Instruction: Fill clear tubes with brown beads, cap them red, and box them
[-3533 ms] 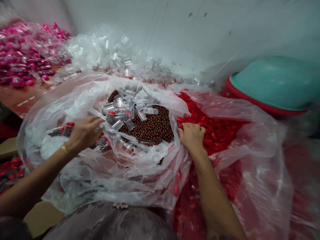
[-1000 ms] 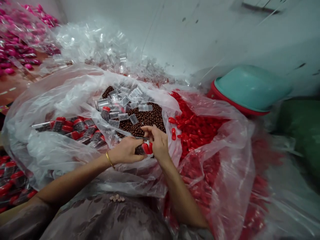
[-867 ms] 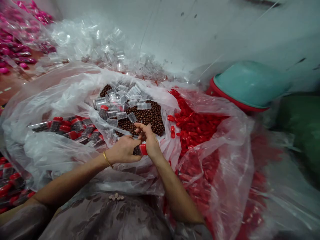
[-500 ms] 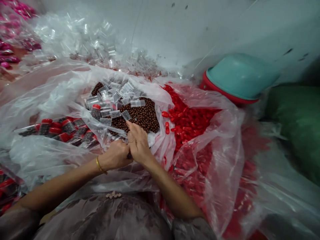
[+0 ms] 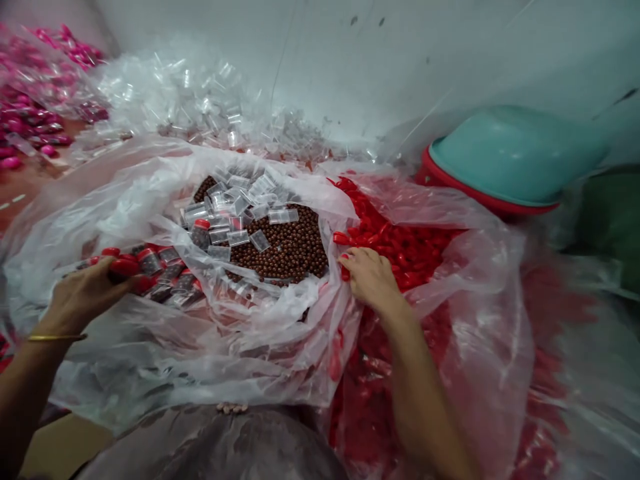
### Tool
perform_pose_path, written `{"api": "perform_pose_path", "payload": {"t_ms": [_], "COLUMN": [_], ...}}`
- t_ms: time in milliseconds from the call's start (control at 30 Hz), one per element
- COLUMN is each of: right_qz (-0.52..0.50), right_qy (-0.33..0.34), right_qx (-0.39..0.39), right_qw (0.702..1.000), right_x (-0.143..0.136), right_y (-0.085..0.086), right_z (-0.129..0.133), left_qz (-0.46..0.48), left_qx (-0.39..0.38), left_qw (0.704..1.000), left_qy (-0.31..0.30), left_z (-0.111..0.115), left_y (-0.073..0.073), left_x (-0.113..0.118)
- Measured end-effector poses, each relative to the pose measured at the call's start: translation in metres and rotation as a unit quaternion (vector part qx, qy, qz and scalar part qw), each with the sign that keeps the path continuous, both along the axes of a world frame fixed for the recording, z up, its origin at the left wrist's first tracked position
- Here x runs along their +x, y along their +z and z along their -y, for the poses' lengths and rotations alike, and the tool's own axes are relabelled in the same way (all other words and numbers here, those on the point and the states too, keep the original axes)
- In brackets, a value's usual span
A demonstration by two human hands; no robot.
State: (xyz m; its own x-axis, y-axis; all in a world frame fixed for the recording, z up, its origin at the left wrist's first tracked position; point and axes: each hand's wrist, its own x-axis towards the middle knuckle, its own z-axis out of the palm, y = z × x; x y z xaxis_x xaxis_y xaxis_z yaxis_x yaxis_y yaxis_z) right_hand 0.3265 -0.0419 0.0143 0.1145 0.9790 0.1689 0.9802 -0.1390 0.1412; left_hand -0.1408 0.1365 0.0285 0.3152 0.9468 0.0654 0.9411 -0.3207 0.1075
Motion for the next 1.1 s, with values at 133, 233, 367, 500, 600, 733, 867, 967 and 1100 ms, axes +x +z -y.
{"api": "perform_pose_path", "payload": {"t_ms": [133, 233, 367, 500, 600, 733, 867, 967, 1100], "right_qz": [0.016, -0.025, -0.144, -0.283, -0.359, -0.398, -0.394, -0.409, -0.423], "right_qy": [0.018, 0.021, -0.015, -0.055, -0.067, -0.047, -0.012, -0.015, -0.032], "right_qx": [0.007, 0.073, 0.161, 0.229, 0.239, 0.207, 0.186, 0.182, 0.178], "right_qw": [1.000, 0.997, 0.976, 0.930, 0.900, 0.892, 0.900, 0.894, 0.888], "right_x": [0.010, 0.009, -0.006, -0.036, -0.056, -0.070, -0.074, -0.074, -0.073], "right_y": [-0.014, -0.015, -0.012, -0.008, -0.008, -0.015, -0.024, -0.030, -0.036], "right_z": [0.008, 0.008, 0.009, 0.010, 0.003, -0.012, -0.020, -0.023, -0.025], "left_qz": [-0.090, -0.012, 0.092, 0.158, 0.238, 0.270, 0.228, 0.151, 0.130], "left_qx": [0.099, 0.122, -0.124, -0.280, -0.320, -0.334, -0.412, -0.465, -0.466], "left_qw": [0.991, 0.985, 0.959, 0.938, 0.916, 0.903, 0.882, 0.871, 0.873], "left_qy": [-0.016, -0.121, -0.238, -0.127, -0.047, -0.029, -0.040, -0.046, -0.055], "left_z": [-0.013, -0.002, 0.009, -0.006, -0.019, -0.022, -0.031, -0.041, -0.044], "left_y": [0.012, 0.025, 0.018, -0.016, -0.037, -0.038, -0.020, -0.009, -0.011], "left_x": [0.007, 0.059, 0.149, 0.215, 0.243, 0.254, 0.235, 0.222, 0.239]}}
